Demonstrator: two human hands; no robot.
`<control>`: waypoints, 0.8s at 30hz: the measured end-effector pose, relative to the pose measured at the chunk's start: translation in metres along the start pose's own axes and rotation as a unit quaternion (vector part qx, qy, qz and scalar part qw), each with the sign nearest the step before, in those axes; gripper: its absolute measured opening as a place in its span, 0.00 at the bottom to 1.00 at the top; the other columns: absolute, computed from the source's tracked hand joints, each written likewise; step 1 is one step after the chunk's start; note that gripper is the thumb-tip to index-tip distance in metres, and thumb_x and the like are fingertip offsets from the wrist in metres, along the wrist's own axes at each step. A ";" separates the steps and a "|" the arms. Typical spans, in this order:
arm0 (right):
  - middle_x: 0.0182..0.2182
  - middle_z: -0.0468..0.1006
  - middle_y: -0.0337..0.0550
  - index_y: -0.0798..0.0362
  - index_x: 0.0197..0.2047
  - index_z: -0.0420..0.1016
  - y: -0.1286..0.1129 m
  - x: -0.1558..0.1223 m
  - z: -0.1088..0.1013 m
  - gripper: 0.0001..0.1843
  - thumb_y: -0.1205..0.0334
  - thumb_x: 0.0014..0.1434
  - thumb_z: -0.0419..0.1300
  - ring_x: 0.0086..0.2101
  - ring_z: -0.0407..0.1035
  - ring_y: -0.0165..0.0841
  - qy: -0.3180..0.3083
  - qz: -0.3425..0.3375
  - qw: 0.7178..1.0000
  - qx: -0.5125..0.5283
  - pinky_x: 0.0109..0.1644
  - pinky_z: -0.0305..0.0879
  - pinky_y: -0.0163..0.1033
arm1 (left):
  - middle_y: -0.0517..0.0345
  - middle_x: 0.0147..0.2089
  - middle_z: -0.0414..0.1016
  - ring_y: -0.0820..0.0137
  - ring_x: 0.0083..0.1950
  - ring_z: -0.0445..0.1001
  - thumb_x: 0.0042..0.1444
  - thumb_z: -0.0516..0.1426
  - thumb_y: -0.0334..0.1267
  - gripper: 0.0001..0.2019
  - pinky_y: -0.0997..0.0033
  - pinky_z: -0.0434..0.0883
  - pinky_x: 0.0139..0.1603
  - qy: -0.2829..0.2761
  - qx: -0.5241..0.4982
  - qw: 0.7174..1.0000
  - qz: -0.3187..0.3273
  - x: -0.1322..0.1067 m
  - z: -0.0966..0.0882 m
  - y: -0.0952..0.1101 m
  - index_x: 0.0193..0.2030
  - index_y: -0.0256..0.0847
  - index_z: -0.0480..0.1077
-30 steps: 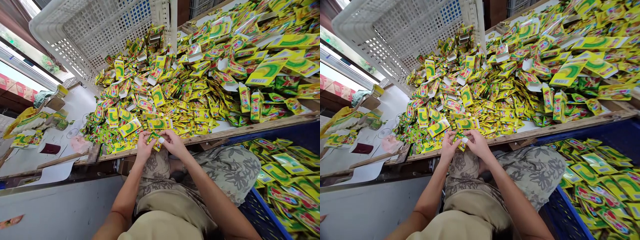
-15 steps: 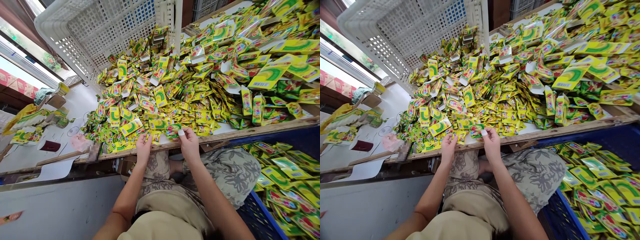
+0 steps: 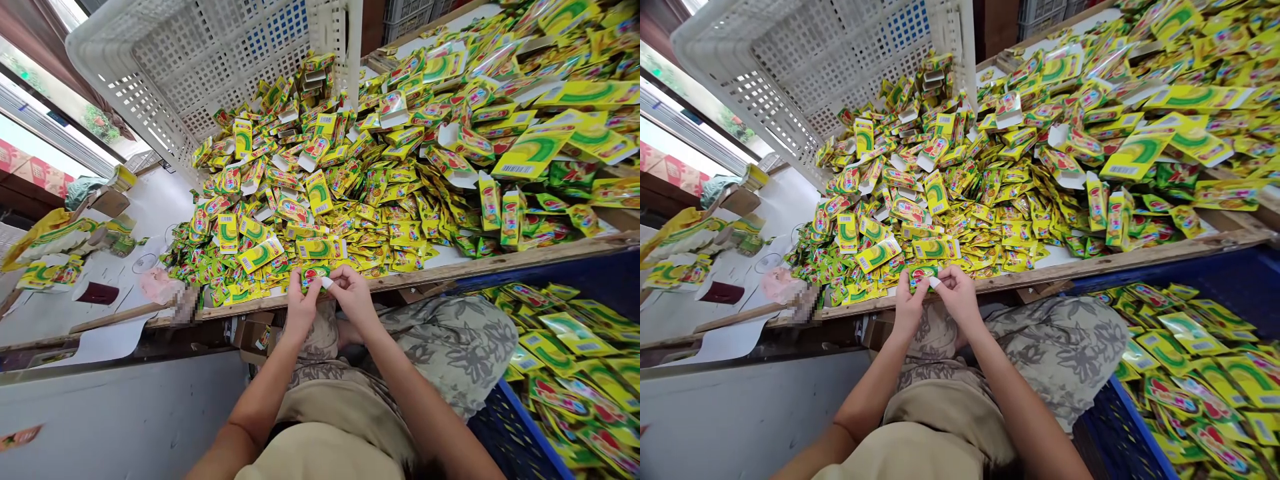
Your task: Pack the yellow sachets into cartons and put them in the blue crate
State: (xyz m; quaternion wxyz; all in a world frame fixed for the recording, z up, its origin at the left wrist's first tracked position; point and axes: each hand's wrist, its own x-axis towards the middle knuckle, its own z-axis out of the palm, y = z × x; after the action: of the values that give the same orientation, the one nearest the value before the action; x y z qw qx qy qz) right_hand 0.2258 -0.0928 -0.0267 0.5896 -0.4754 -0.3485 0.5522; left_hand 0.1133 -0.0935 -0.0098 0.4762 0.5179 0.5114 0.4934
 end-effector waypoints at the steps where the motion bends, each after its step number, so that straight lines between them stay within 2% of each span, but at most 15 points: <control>1: 0.18 0.64 0.33 0.50 0.25 0.63 -0.001 0.000 -0.001 0.20 0.46 0.42 0.67 0.19 0.58 0.25 -0.005 -0.010 1.000 -0.010 0.21 0.60 0.33 | 0.57 0.40 0.71 0.70 0.40 0.70 0.54 0.59 0.45 0.15 0.71 0.68 0.45 0.005 -0.005 1.000 -0.003 0.000 0.001 -0.001 0.43 0.41 0.64; 6: 0.20 0.63 0.33 0.51 0.24 0.63 -0.004 0.002 -0.008 0.18 0.49 0.46 0.65 0.21 0.57 0.26 -0.035 -0.042 0.997 -0.063 0.24 0.58 0.34 | 0.58 0.41 0.71 0.71 0.41 0.70 0.54 0.59 0.42 0.12 0.71 0.68 0.47 -0.016 -0.070 0.997 -0.018 0.002 0.001 -0.004 0.42 0.41 0.65; 9: 0.21 0.64 0.34 0.51 0.25 0.64 0.000 0.004 -0.010 0.15 0.52 0.48 0.64 0.23 0.59 0.27 -0.037 -0.055 0.994 -0.091 0.27 0.60 0.35 | 0.57 0.41 0.72 0.71 0.42 0.70 0.56 0.58 0.43 0.11 0.71 0.67 0.48 -0.026 -0.052 0.998 -0.027 0.001 0.001 -0.005 0.42 0.40 0.68; 12: 0.27 0.68 0.37 0.51 0.32 0.65 0.008 0.003 -0.008 0.15 0.55 0.47 0.65 0.26 0.63 0.29 0.011 -0.061 0.993 -0.096 0.30 0.64 0.36 | 0.55 0.41 0.73 0.70 0.42 0.70 0.55 0.58 0.45 0.12 0.68 0.67 0.49 -0.027 -0.045 0.998 -0.032 0.000 0.002 -0.009 0.41 0.39 0.70; 14: 0.36 0.71 0.42 0.50 0.41 0.64 0.011 0.002 -0.006 0.20 0.56 0.46 0.65 0.29 0.66 0.30 0.032 -0.061 0.994 -0.081 0.32 0.67 0.37 | 0.55 0.42 0.74 0.69 0.43 0.71 0.56 0.57 0.46 0.13 0.67 0.67 0.50 -0.018 -0.063 0.997 -0.030 0.000 0.002 -0.011 0.42 0.40 0.70; 15: 0.38 0.72 0.43 0.50 0.44 0.64 0.011 0.001 -0.005 0.22 0.55 0.47 0.64 0.30 0.67 0.31 0.018 -0.058 0.996 -0.069 0.33 0.68 0.38 | 0.54 0.42 0.73 0.68 0.44 0.71 0.56 0.57 0.47 0.14 0.67 0.67 0.50 -0.013 -0.059 0.998 -0.022 0.000 0.002 -0.011 0.43 0.40 0.70; 17: 0.38 0.74 0.44 0.49 0.44 0.65 0.010 -0.001 -0.005 0.18 0.54 0.51 0.61 0.31 0.69 0.33 -0.046 -0.040 0.997 -0.045 0.34 0.70 0.40 | 0.54 0.43 0.72 0.68 0.46 0.69 0.57 0.56 0.47 0.13 0.67 0.66 0.51 0.003 -0.006 1.000 0.012 0.002 0.000 -0.010 0.42 0.41 0.72; 19: 0.33 0.75 0.42 0.49 0.40 0.68 0.008 -0.002 -0.007 0.13 0.53 0.53 0.59 0.31 0.69 0.34 -0.092 -0.028 0.995 -0.041 0.33 0.70 0.40 | 0.55 0.38 0.69 0.68 0.43 0.68 0.56 0.57 0.46 0.11 0.70 0.66 0.47 0.010 0.064 0.997 0.050 0.004 -0.004 -0.007 0.34 0.40 0.73; 22: 0.31 0.75 0.41 0.50 0.38 0.70 0.008 -0.004 -0.015 0.13 0.53 0.51 0.61 0.33 0.70 0.36 -0.081 -0.055 0.992 -0.078 0.36 0.71 0.41 | 0.60 0.27 0.62 0.72 0.32 0.63 0.52 0.60 0.45 0.15 0.72 0.64 0.34 -0.006 0.104 0.993 0.061 0.006 -0.008 -0.005 0.21 0.39 0.67; 24: 0.33 0.76 0.42 0.50 0.40 0.71 0.010 -0.003 -0.021 0.15 0.54 0.50 0.63 0.36 0.70 0.37 -0.068 -0.079 0.989 -0.102 0.40 0.70 0.42 | 0.62 0.23 0.58 0.73 0.27 0.59 0.51 0.61 0.46 0.17 0.72 0.61 0.29 -0.023 0.105 0.993 0.051 0.006 -0.006 -0.005 0.18 0.39 0.63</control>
State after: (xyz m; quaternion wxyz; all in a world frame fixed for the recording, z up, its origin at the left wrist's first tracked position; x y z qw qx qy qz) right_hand 0.2414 -0.1005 -0.0423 0.5551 -0.4651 -0.4786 0.4964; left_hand 0.1066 -0.0871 -0.0147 0.4047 0.6015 0.5222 0.4491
